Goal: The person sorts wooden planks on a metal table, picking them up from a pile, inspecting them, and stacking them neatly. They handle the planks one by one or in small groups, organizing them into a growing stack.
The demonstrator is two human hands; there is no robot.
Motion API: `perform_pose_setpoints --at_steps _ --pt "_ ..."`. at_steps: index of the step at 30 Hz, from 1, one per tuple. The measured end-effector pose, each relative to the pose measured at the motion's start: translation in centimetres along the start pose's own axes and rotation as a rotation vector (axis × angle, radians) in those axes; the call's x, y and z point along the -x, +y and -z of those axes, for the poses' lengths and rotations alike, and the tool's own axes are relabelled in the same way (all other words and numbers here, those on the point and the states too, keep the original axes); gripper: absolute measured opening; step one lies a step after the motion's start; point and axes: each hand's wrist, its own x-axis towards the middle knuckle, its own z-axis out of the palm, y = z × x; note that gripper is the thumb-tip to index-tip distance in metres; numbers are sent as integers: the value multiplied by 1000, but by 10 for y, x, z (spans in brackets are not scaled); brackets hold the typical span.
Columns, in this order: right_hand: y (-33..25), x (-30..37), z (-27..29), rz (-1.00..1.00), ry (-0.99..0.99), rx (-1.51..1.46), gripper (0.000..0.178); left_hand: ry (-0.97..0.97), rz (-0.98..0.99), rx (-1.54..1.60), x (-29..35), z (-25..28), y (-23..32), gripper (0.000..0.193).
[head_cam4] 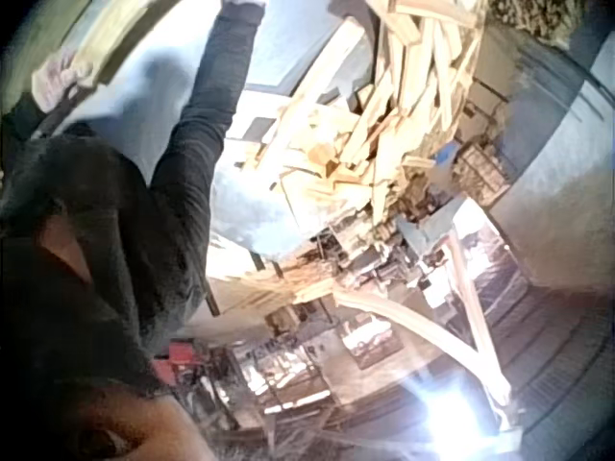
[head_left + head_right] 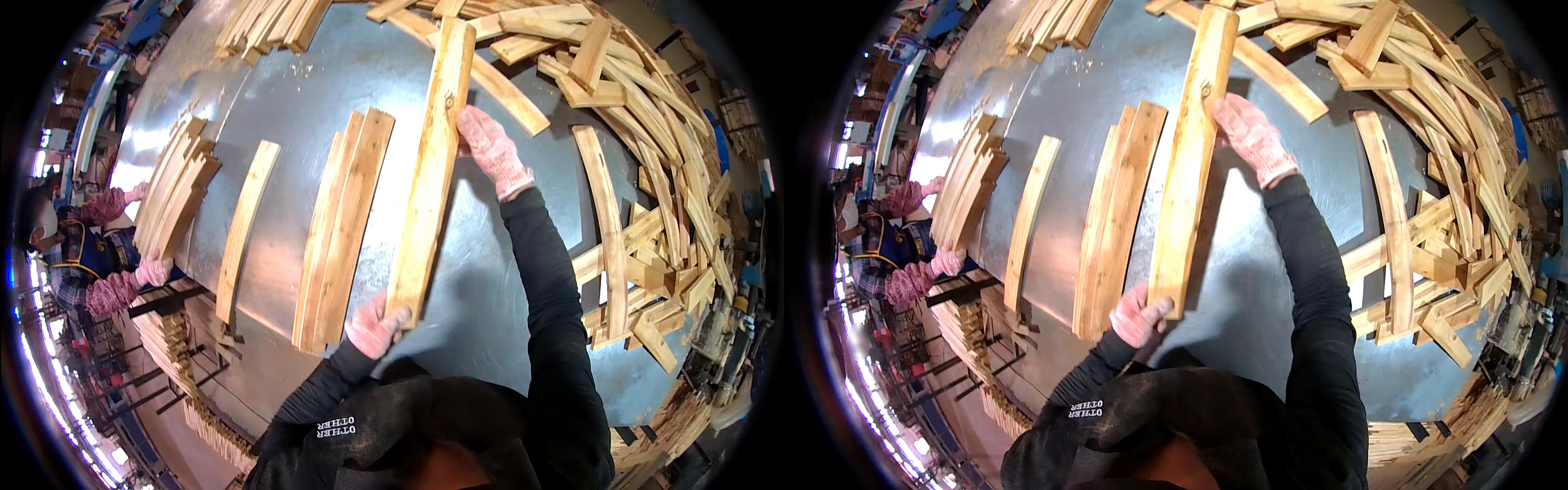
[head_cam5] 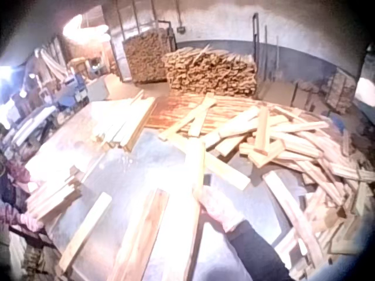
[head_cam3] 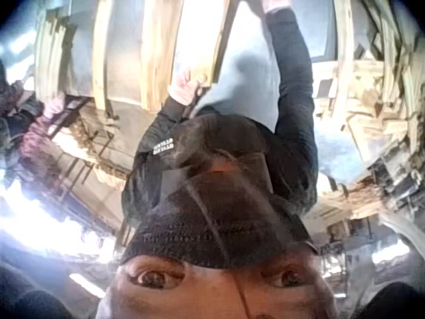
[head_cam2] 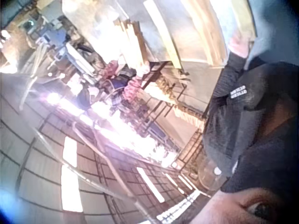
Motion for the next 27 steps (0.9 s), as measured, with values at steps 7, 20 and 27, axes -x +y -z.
perform_pose_setpoints --at_steps 7,20,27 --pt "74 -10 105 -126 411 845 66 157 -275 -739 -251 42 231 40" --pt "57 -25 101 -205 21 1335 76 630 260 -1193 -66 112 -36 137" --pt "89 129 46 -355 -405 -763 37 710 172 -1405 -27 87 -27 89"
